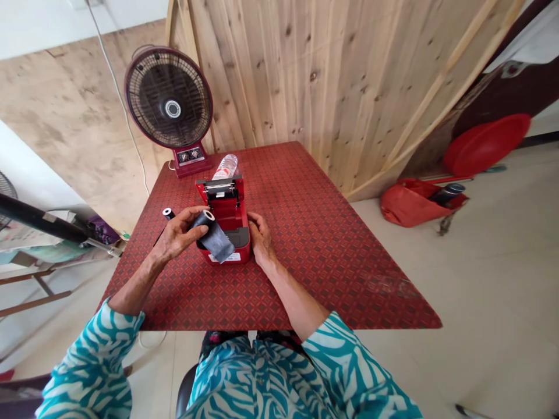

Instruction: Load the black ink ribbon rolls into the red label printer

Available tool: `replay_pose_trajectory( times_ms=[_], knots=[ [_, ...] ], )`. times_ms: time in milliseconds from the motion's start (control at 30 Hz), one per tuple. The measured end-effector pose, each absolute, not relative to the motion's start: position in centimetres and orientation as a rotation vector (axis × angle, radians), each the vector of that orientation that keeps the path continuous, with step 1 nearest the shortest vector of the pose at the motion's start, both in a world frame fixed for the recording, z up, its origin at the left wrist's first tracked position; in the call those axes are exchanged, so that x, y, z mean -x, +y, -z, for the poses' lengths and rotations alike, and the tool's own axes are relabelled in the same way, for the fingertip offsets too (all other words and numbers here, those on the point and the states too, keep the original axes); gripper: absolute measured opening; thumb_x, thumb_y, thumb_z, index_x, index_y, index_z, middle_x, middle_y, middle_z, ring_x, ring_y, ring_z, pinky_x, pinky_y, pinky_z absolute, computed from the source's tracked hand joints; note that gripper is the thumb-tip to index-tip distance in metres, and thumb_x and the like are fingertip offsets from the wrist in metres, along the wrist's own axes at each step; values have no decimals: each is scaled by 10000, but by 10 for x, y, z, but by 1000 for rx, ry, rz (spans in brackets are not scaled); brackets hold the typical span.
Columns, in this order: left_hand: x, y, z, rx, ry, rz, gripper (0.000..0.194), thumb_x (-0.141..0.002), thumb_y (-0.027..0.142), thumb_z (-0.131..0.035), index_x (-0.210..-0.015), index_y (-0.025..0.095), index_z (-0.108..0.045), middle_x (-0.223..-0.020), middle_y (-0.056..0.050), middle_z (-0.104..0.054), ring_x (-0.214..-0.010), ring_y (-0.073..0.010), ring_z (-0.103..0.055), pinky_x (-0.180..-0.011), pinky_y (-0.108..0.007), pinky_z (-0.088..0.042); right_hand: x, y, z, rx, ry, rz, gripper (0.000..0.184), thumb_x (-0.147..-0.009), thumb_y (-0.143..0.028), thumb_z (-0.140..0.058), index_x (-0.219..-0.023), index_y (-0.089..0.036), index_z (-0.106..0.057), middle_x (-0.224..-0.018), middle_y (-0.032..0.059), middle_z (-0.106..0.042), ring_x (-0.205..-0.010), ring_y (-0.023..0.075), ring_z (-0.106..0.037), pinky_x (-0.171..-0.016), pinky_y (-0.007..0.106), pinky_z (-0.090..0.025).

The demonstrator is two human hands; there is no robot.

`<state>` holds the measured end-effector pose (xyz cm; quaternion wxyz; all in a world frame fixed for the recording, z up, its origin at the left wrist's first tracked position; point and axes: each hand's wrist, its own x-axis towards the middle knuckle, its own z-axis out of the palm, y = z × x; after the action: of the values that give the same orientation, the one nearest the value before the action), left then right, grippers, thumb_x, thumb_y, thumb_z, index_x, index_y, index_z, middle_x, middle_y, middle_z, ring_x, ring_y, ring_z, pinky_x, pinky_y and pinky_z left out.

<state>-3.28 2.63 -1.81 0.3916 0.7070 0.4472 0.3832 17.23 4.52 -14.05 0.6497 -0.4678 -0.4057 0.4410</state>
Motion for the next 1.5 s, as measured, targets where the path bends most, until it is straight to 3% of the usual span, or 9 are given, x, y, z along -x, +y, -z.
replay_pose_trajectory(
  times_ms=[267, 533, 700, 1133, 1500],
  knots=[
    [39, 27, 15, -1830, 1235, -936, 523, -857, 431, -540, -1315, 194, -630, -1070, -64, -714, -905, -239, -630, -789, -344, -515, -173, 47, 144, 1081, -911, -1004, 305, -808, -384, -533, -1048, -270, -683, -1134, 40, -702, -1125, 227, -610, -1048, 465, -458],
    [24, 27, 17, -1998, 1122, -804, 486, -776, 381, -724, -1225, 200, -676, -1133, -99, -690, -1064, -262, -642, -967, -400, -504, -173, 45, 140, 1073, -911, -1019, 326, -805, -400, -540, -1060, -255, -681, -1136, 55, -696, -1135, 238, -604, -1056, 474, -445],
    [18, 28, 18, -2073, 1107, -748, 415, -807, 365, -707, -1194, 215, -694, -1095, -83, -697, -1013, -245, -665, -936, -381, -527, -173, 45, 140, 1078, -908, -1002, 315, -798, -397, -544, -1044, -256, -681, -1120, 51, -704, -1117, 233, -607, -1057, 470, -447],
    [13, 42, 11, -2119, 1259, -631, 451, -817, 372, -651, -1230, 192, -662, -1198, -75, -715, -1107, -254, -657, -1040, -422, -477, -175, 45, 135, 1073, -930, -1008, 323, -796, -400, -534, -1038, -241, -675, -1114, 55, -706, -1107, 235, -611, -1063, 465, -437],
    [15, 47, 13, -2098, 1248, -619, 458, -814, 408, -663, -1219, 195, -673, -1190, -69, -727, -1087, -252, -665, -1019, -412, -488, -176, 47, 136, 1090, -945, -1006, 294, -800, -365, -533, -1026, -247, -681, -1101, 49, -718, -1096, 227, -627, -1054, 462, -448]
  ],
)
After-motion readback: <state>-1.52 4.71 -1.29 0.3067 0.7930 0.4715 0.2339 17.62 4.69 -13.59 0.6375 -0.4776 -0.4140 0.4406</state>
